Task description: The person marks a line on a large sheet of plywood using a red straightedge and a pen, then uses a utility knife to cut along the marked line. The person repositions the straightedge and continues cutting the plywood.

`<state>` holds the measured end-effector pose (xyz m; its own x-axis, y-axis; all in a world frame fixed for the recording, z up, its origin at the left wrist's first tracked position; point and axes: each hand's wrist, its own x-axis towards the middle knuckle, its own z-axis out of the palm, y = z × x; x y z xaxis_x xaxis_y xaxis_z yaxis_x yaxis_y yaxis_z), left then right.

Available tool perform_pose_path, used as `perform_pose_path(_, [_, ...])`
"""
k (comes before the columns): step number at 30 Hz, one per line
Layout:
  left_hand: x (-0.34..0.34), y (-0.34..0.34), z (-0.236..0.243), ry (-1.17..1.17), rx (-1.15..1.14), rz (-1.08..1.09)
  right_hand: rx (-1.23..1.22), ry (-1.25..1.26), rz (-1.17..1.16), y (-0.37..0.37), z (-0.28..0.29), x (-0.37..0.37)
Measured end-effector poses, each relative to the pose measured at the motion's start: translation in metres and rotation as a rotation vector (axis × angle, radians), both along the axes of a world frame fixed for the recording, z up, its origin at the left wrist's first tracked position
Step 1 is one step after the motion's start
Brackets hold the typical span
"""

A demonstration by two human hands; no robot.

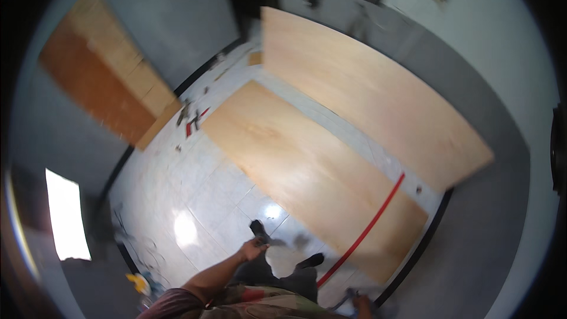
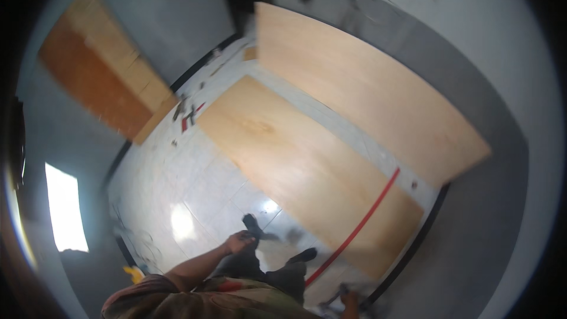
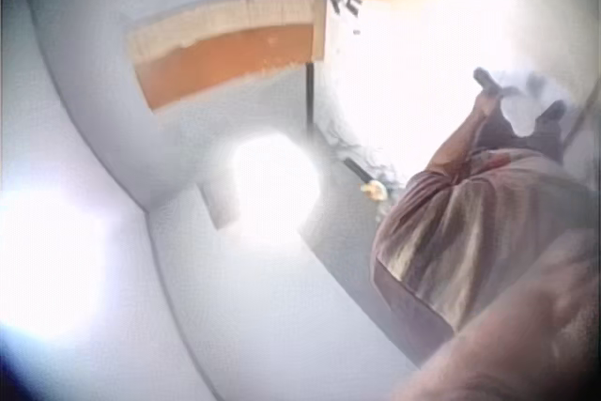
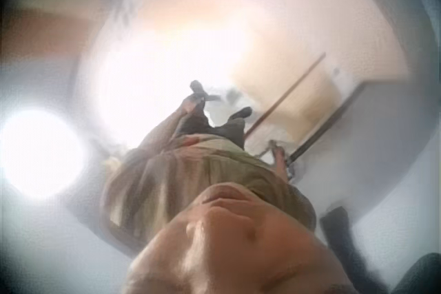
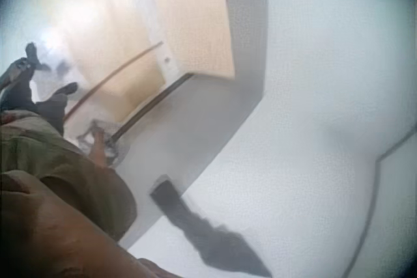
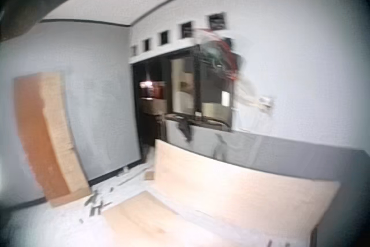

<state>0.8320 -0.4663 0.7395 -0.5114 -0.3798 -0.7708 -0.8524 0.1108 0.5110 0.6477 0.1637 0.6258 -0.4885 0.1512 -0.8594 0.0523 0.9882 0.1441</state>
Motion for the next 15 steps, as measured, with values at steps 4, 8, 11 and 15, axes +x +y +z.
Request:
perform_pose_path(4, [0.081, -0.070, 0.019, -0.058, -0.060, 0.240, -0.127, 0.159, 0.267, -0.091, 0.038, -0.082])
perform_pose_path(8, [0.228, -0.140, -0.052, -0.240, -0.087, 0.411, -0.277, 0.312, 0.210, -0.247, 0.038, -0.061])
perform_pose_path(11, [0.357, -0.193, -0.100, -0.462, -0.080, 0.346, -0.461, 0.171, -0.192, -0.377, 0.060, 0.001])
perform_pose_path(15, [0.407, -0.310, -0.096, -0.644, -0.072, 0.167, -0.651, 0.391, 0.253, -0.446, 0.047, 0.035])
